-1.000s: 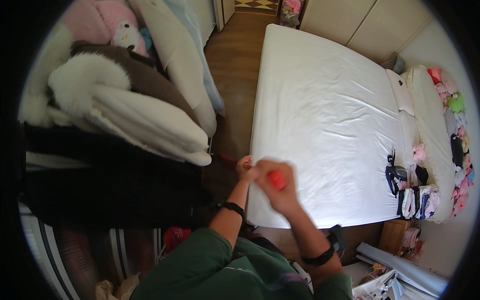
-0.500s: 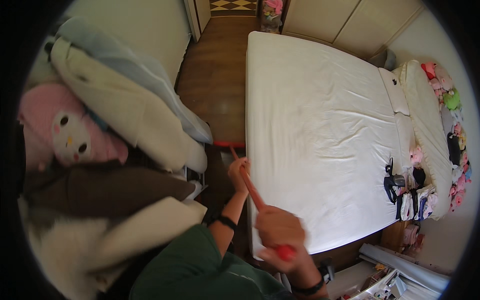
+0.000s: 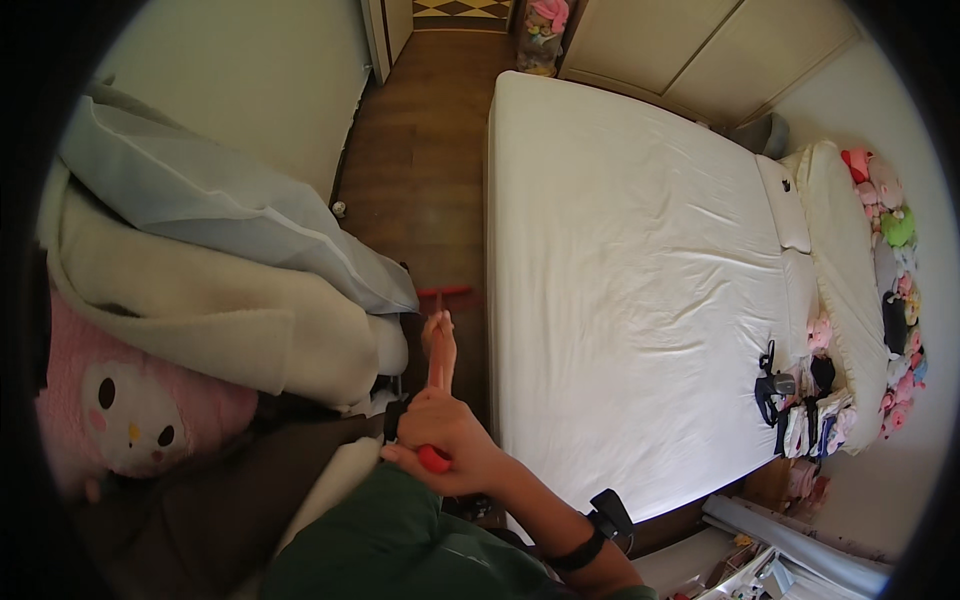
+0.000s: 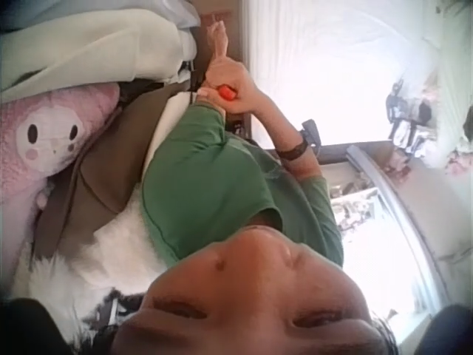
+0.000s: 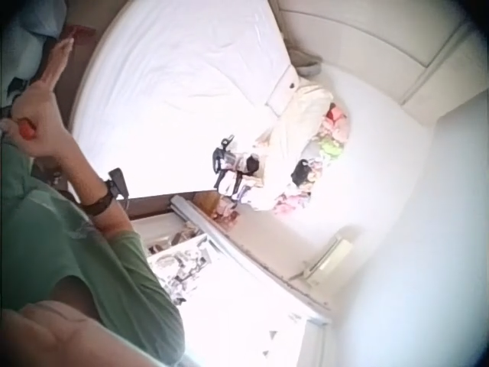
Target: Sweeping the floor in a hallway and a bedroom using a broom and dustpan.
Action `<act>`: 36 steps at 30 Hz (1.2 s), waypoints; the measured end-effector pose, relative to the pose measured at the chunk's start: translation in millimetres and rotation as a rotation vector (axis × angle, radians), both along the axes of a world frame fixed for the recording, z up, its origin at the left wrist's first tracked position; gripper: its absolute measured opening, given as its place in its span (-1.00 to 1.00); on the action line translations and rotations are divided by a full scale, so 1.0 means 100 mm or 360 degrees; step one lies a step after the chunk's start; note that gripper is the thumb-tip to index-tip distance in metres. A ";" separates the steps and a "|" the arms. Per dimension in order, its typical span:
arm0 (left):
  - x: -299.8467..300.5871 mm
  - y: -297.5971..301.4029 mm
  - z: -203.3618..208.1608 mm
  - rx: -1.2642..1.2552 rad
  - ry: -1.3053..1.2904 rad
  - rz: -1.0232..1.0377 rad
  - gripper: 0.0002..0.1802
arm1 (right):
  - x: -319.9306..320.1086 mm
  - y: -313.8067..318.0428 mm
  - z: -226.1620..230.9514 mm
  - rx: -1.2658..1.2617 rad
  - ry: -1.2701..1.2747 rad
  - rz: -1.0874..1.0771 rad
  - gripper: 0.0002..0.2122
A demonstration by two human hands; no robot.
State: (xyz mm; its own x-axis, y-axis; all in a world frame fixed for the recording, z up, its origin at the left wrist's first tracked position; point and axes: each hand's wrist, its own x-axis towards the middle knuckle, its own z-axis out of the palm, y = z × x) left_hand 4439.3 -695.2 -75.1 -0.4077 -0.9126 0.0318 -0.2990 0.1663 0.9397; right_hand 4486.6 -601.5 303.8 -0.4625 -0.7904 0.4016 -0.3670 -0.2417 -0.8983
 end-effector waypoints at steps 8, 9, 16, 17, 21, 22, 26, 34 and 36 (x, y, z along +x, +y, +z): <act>-0.46 -0.01 0.54 -0.0191 0.0185 0.0100 -0.63 | -0.41 -0.01 0.45 -0.0144 0.0070 0.0003 -0.77; -0.45 0.12 0.68 -0.0195 0.0189 0.0109 -0.63 | -0.45 0.07 0.61 -0.0104 0.0099 0.0029 -0.77; -0.32 0.71 0.86 -0.0025 0.0015 0.0381 -0.66 | -0.64 0.22 0.95 -0.0021 -0.0494 -0.0342 -0.63; -0.34 0.67 0.77 0.0193 -0.0043 0.0236 -0.67 | -0.67 0.21 0.87 -0.0027 -0.0510 -0.0292 -0.63; -0.68 0.26 0.35 -0.0019 0.0109 0.0294 -0.63 | -0.74 0.17 0.41 0.0117 -0.0138 -0.0028 -0.72; -0.74 0.09 0.28 0.0025 -0.0018 0.0096 -0.63 | -0.75 0.11 0.28 0.0092 0.0006 0.0015 -0.74; -1.02 -0.23 0.28 0.0122 -0.0131 -0.0193 -0.63 | -0.95 0.04 0.05 0.0008 0.0153 0.0099 -0.76; -1.91 0.11 0.94 -0.0212 0.0269 0.0029 -0.74 | -2.36 -0.24 1.01 -0.0244 -0.0395 -0.0494 -0.57; -2.17 -0.02 0.91 -0.0083 0.0284 0.0280 -0.73 | -2.70 -0.62 0.97 -0.0155 -0.0452 -0.0534 -0.54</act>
State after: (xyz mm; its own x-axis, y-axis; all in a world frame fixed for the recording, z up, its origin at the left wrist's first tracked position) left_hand 4222.3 -697.0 16.3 -0.2262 -0.9643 0.1376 -0.1577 0.1757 0.9717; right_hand 4216.8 -663.2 400.4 -0.7894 -0.5429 0.2867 -0.1815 -0.2397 -0.9537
